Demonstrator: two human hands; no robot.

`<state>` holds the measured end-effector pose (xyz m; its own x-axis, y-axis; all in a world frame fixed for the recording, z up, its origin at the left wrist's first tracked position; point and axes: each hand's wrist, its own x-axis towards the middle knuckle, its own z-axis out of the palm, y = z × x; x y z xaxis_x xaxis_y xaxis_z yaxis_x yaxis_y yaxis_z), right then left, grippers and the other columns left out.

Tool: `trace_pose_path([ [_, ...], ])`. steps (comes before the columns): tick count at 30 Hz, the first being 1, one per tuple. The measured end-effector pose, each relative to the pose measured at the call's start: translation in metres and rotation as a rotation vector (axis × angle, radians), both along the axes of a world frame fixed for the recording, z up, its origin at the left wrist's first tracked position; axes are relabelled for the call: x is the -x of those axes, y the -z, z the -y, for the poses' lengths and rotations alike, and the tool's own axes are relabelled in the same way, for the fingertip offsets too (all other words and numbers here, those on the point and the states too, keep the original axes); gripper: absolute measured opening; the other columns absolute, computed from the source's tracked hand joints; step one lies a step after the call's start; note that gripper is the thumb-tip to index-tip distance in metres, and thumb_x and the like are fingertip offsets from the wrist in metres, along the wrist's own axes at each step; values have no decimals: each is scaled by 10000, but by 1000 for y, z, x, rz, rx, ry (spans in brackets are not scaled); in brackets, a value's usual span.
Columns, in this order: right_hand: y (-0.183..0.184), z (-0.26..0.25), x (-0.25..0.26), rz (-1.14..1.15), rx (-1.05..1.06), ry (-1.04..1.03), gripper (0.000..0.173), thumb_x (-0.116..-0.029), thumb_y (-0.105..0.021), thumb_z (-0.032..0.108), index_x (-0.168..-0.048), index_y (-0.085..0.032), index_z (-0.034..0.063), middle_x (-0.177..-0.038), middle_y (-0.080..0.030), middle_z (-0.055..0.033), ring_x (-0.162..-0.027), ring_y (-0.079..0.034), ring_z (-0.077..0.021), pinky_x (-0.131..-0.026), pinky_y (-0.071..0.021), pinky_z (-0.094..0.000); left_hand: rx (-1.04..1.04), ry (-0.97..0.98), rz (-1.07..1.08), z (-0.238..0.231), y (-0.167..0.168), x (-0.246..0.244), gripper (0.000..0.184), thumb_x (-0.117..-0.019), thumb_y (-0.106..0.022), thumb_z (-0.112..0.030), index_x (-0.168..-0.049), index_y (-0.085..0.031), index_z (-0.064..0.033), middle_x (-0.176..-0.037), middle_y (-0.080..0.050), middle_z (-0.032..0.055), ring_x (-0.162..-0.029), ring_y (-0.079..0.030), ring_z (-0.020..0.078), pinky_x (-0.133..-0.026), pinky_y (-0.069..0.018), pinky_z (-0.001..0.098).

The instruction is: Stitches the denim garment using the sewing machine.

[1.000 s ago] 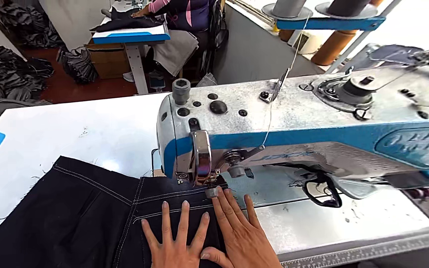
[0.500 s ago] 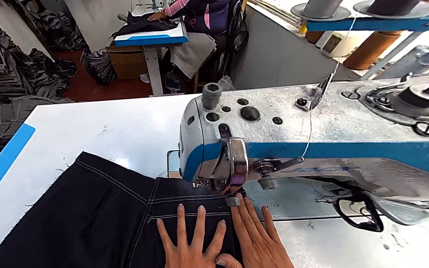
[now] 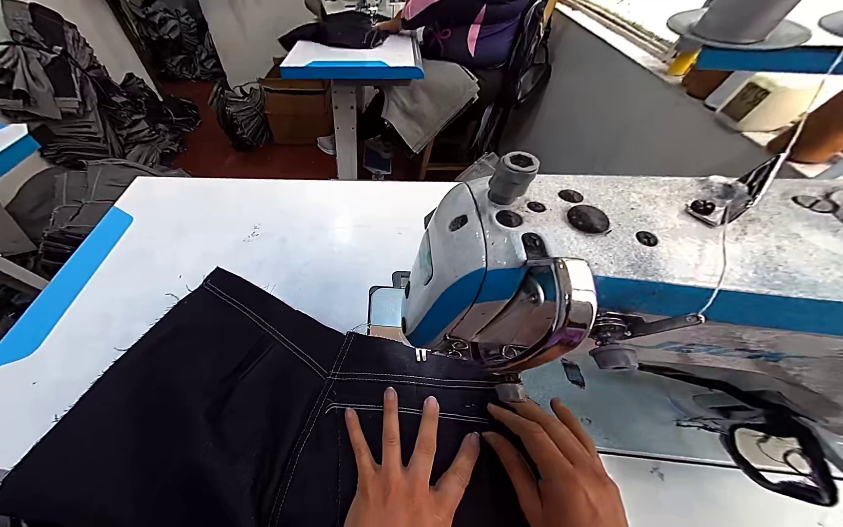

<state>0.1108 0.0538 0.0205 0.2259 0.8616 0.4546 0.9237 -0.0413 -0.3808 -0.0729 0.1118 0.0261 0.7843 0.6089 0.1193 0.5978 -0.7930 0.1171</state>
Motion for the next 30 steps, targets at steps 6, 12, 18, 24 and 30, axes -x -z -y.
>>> trace_pose_path([
  [6,4,-6,-3,52,-50,4,261,-993,-598,265,-961,-798,99,-1105,-774,-86,-1121,-721,-255,-983,-561,-367,-3,37,4,-2,2,3,896,-791,-343,-926,-1547,-409,-450,-1619,-346,240,-1415,-274,661,-955,-203,910],
  [12,3,-7,-6,-23,-44,-4,287,-1002,-571,271,-984,-805,106,-1113,-769,-70,-1096,-714,-241,-929,-565,-355,44,128,45,-6,4,12,673,-879,-323,-848,-1492,-405,-582,-1636,-307,243,-1417,-233,682,-936,-180,929],
  [18,6,-13,3,8,-94,65,284,-968,-600,285,-917,-803,93,-1052,-776,-78,-1022,-724,-254,-875,-563,-380,44,102,36,-3,3,10,666,-878,-334,-847,-1482,-422,-582,-1640,-309,229,-1425,-233,671,-941,-172,929],
  [24,12,-11,7,49,-97,57,266,-994,-611,260,-958,-770,51,-1087,-761,-144,-1089,-706,-315,-947,-533,-416,99,105,-3,-4,-3,10,662,-897,-350,-820,-1508,-391,-570,-1651,-274,240,-1433,-200,675,-957,-150,926],
  [30,12,-10,2,3,-101,17,261,-993,-624,241,-951,-775,32,-1075,-759,-171,-1097,-698,-342,-957,-520,-429,111,104,13,-3,0,10,668,-893,-364,-824,-1511,-382,-571,-1660,-255,233,-1436,-179,679,-960,-134,927],
])
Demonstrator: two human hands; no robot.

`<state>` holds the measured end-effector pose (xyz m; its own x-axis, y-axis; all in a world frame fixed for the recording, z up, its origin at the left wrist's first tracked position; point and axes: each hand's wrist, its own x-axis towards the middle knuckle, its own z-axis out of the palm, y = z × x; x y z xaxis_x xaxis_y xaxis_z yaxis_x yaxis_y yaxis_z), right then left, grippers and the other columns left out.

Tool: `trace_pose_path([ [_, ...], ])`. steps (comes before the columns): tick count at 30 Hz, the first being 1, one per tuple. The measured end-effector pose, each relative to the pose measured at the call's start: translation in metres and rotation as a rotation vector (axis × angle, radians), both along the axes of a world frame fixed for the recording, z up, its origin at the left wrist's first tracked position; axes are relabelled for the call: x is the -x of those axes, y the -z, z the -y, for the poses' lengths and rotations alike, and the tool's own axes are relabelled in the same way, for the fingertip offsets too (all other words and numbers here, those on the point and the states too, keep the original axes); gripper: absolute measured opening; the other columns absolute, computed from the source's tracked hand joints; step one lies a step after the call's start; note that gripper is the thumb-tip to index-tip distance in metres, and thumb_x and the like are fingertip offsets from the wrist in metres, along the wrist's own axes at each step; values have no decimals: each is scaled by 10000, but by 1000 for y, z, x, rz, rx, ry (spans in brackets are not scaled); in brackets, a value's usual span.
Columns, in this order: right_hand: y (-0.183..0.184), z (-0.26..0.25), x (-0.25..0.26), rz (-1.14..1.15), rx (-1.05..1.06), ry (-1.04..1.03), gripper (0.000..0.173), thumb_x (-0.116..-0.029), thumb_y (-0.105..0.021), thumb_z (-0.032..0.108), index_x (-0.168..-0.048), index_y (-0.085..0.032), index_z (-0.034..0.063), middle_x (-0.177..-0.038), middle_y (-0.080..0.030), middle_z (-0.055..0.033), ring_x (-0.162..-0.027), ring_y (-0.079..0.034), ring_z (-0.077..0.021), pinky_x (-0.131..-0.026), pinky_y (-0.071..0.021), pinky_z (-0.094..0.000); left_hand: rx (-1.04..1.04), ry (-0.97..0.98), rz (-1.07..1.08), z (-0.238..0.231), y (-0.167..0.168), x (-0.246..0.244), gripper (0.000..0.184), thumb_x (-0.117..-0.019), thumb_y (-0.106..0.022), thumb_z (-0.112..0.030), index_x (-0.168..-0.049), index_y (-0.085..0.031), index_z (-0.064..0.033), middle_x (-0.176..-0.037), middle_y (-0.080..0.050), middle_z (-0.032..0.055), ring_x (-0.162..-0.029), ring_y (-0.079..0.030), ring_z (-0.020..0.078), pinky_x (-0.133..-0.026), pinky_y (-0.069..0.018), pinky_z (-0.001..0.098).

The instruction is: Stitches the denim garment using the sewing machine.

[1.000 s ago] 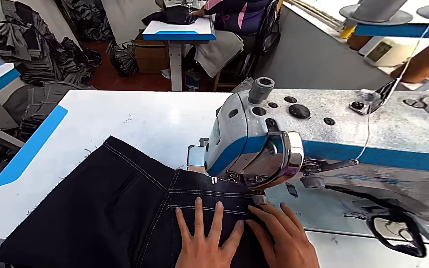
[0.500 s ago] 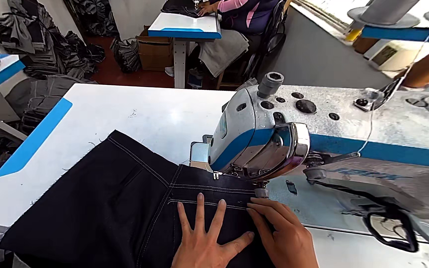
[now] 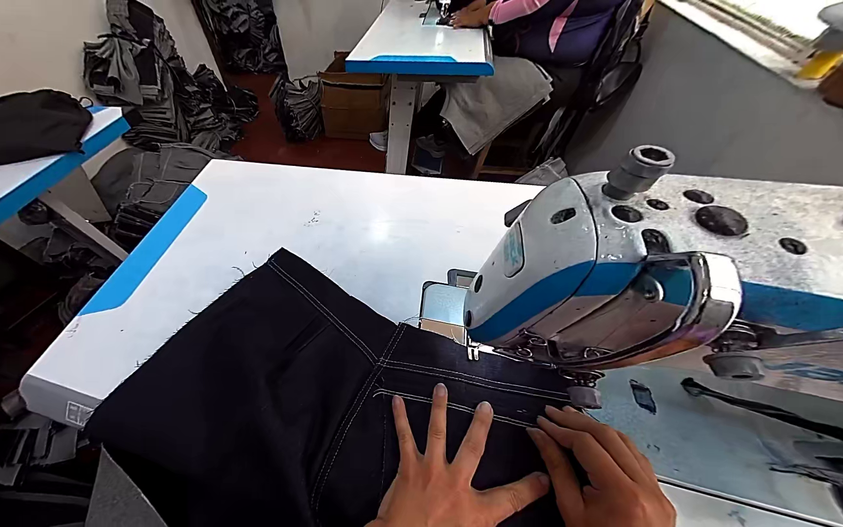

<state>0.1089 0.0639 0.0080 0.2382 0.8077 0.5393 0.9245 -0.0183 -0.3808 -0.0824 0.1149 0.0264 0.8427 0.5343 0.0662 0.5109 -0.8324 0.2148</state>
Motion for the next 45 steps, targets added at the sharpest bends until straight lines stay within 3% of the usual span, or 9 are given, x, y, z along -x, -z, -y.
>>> trace_pose_path([
  [11,0,2,2,-44,-15,-8,242,-989,-611,194,-982,-788,29,-1091,-760,-166,-1122,-692,-337,-995,-511,-417,9,-30,-13,2,-2,0,669,-891,-357,-829,-1510,-379,-577,-1666,-256,213,-1453,-172,657,-976,-134,917],
  [18,-1,-1,2,-51,5,28,291,-994,-573,288,-1041,-759,69,-1093,-748,-122,-1077,-690,-297,-940,-520,-431,-40,-50,4,5,-2,-2,670,-872,-371,-840,-1481,-438,-568,-1638,-320,222,-1425,-246,663,-962,-175,914],
  [22,-1,-2,1,-63,7,19,285,-993,-581,282,-1043,-770,74,-1091,-749,-116,-1064,-690,-288,-931,-518,-427,-22,-61,-24,6,-5,-3,674,-872,-380,-837,-1490,-420,-572,-1642,-302,232,-1426,-228,672,-960,-169,917],
  [25,-3,-4,2,-22,34,16,307,-1011,-541,271,-1118,-777,106,-1094,-733,-116,-1035,-674,-302,-890,-503,-447,-15,-47,-16,4,-4,-2,674,-877,-376,-834,-1494,-418,-567,-1649,-284,234,-1439,-205,664,-963,-159,919],
  [30,-2,-8,0,8,64,20,321,-1032,-493,293,-1061,-779,150,-1057,-706,-123,-979,-651,-315,-826,-474,-452,-14,-39,-5,4,-3,-2,653,-886,-401,-813,-1491,-422,-569,-1646,-297,227,-1442,-204,660,-960,-158,921],
  [41,-10,-7,-2,-68,142,-15,229,-1004,-615,216,-1107,-765,76,-1107,-700,-190,-1034,-650,-388,-851,-486,-507,39,-64,-19,3,-4,-4,688,-862,-406,-841,-1493,-424,-567,-1665,-271,199,-1458,-180,647,-991,-122,910],
  [45,-9,-7,0,-95,86,-6,237,-997,-604,234,-1044,-711,28,-1108,-716,-177,-1070,-675,-362,-914,-510,-494,4,-66,26,4,-3,-3,698,-840,-438,-847,-1471,-470,-550,-1634,-322,229,-1431,-225,665,-969,-155,915],
])
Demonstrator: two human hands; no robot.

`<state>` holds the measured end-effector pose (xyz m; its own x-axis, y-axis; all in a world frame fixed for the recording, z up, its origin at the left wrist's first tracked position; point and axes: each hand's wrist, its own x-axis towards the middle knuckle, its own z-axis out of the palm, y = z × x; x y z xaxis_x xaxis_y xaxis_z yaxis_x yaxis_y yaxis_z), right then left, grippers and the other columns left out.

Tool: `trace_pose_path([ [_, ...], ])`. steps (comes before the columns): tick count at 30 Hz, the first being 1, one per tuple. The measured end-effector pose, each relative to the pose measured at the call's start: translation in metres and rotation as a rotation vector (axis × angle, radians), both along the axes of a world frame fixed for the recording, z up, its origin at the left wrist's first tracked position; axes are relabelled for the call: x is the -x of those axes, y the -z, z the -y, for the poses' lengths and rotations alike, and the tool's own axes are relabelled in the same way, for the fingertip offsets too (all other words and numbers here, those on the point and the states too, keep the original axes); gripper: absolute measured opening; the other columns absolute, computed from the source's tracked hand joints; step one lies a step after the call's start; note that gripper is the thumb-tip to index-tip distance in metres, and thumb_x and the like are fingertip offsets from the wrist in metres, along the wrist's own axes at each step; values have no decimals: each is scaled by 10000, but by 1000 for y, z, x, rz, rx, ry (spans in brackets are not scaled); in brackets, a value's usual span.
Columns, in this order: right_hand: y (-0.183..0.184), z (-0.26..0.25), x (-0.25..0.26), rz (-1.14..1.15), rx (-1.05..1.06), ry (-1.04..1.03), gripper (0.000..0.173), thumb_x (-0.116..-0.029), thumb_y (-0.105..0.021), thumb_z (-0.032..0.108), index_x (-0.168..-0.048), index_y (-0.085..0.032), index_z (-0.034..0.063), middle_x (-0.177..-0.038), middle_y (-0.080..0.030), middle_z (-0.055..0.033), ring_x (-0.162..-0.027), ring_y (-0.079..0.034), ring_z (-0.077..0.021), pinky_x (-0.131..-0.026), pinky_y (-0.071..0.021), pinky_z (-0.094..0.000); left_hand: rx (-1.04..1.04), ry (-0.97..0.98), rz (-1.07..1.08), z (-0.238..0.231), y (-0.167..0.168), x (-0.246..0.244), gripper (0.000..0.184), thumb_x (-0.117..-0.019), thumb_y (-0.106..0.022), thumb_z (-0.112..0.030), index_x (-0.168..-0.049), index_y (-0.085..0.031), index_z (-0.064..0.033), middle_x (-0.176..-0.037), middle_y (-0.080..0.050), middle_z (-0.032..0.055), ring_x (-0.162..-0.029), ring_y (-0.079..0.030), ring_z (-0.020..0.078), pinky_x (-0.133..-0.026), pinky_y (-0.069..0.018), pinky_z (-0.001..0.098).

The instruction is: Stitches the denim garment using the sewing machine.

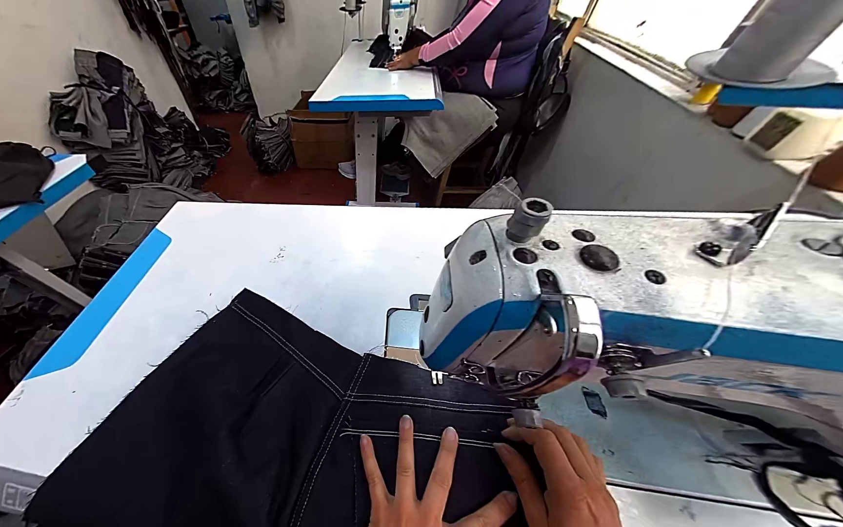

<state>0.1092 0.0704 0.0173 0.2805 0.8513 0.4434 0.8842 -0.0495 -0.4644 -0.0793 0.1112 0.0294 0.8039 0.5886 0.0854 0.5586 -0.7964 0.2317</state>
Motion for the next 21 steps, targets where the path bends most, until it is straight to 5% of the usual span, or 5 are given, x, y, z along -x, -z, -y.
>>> trace_pose_path([
  [3,4,3,0,-24,-69,4,248,-1022,-545,200,-1004,-739,46,-1111,-739,-145,-1128,-680,-302,-989,-510,-421,-12,-2,-6,1,0,-1,716,-836,-441,-849,-1483,-459,-544,-1629,-327,237,-1421,-238,673,-966,-155,916],
  [7,9,6,-2,-26,-98,-3,241,-983,-634,274,-1008,-764,73,-1118,-752,-115,-1169,-673,-279,-1028,-504,-402,-10,6,-2,1,1,0,721,-848,-434,-844,-1490,-469,-518,-1641,-329,197,-1433,-219,666,-967,-146,917],
  [10,11,6,-4,-31,-98,-8,253,-958,-681,315,-1000,-774,83,-1117,-755,-106,-1168,-675,-275,-1037,-500,-392,-26,20,10,2,3,1,735,-855,-430,-834,-1499,-478,-484,-1643,-361,118,-1440,-214,658,-956,-143,920],
  [14,13,5,-3,-75,-115,-16,229,-951,-687,297,-941,-809,104,-1120,-758,-84,-1157,-673,-263,-1004,-509,-391,-63,32,2,2,5,2,758,-849,-416,-845,-1512,-459,-480,-1629,-384,130,-1431,-230,664,-944,-156,924],
  [21,4,20,2,82,1,-32,285,-995,-571,183,-1157,-783,83,-1248,-730,-108,-1232,-661,-308,-1066,-509,-433,-70,27,-14,2,6,1,769,-838,-426,-850,-1521,-435,-495,-1635,-372,131,-1433,-228,661,-949,-149,923],
])
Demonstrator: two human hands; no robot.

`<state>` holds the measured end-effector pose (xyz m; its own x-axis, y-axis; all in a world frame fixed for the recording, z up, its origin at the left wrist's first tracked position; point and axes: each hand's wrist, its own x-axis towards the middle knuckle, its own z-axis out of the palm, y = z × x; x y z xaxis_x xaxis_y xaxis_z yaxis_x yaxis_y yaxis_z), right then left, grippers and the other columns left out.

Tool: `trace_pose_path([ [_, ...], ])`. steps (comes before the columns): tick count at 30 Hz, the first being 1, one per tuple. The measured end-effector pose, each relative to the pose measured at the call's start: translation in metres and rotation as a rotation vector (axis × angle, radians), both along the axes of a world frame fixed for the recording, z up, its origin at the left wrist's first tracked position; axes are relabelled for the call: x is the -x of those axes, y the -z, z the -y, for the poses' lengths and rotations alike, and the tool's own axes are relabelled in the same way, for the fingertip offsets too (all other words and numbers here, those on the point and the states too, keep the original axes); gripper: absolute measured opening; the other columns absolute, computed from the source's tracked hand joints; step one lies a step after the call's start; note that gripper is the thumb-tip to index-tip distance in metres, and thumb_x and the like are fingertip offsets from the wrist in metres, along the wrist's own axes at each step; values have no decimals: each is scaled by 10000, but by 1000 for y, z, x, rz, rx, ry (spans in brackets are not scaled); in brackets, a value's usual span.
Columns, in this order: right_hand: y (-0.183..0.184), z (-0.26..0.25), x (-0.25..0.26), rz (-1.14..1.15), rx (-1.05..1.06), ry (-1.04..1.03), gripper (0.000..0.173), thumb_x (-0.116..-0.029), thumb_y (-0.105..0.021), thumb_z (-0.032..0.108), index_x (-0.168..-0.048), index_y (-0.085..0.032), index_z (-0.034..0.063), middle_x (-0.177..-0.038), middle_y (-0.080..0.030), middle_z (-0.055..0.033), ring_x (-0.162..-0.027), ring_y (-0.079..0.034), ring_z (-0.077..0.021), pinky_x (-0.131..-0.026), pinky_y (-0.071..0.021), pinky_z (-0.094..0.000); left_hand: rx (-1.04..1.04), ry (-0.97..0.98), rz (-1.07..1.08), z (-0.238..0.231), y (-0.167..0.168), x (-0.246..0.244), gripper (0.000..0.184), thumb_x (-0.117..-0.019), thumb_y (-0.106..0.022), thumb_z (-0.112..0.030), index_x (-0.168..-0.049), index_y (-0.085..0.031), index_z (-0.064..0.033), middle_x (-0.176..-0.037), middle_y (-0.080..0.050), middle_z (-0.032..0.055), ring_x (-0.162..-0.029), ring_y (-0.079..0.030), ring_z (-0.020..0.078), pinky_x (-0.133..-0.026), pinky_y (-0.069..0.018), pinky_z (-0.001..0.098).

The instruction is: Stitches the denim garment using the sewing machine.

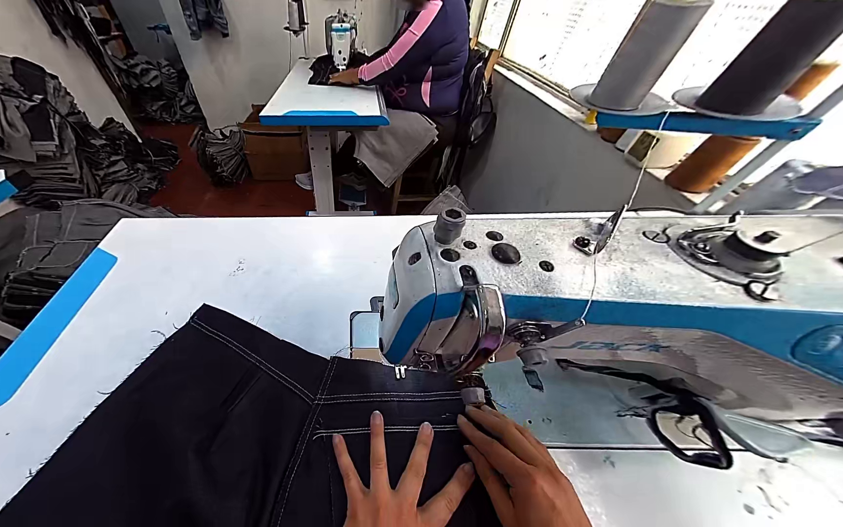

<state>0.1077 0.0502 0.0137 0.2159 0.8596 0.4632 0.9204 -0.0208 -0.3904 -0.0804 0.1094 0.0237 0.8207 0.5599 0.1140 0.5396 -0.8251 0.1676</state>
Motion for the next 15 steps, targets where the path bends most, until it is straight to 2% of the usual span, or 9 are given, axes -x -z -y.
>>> trace_pose_path([
  [2,-8,8,6,-14,7,7,280,-980,-568,81,-1175,-764,37,-1221,-732,-146,-1206,-673,-325,-1058,-514,-425,-5,0,0,-1,0,0,768,-841,-424,-850,-1525,-424,-500,-1638,-365,135,-1434,-226,662,-949,-149,923],
  [5,-10,14,15,-31,17,1,314,-962,-531,-20,-1177,-756,20,-1209,-734,-158,-1190,-682,-323,-1057,-517,-409,-18,0,11,-1,2,0,766,-838,-430,-849,-1521,-430,-501,-1634,-369,143,-1429,-234,664,-948,-150,923],
  [11,9,14,17,94,33,-27,402,-970,-478,-61,-1314,-677,-4,-1360,-664,-165,-1307,-609,-320,-1144,-442,-380,-17,-4,10,-1,1,0,758,-845,-424,-848,-1512,-451,-492,-1634,-371,142,-1426,-247,661,-951,-159,920],
  [15,11,17,16,99,53,-32,428,-968,-471,-67,-1342,-664,11,-1395,-644,-149,-1333,-591,-300,-1162,-424,-377,-37,-1,14,-2,3,1,773,-834,-414,-866,-1511,-453,-493,-1636,-371,127,-1432,-246,652,-949,-160,919],
])
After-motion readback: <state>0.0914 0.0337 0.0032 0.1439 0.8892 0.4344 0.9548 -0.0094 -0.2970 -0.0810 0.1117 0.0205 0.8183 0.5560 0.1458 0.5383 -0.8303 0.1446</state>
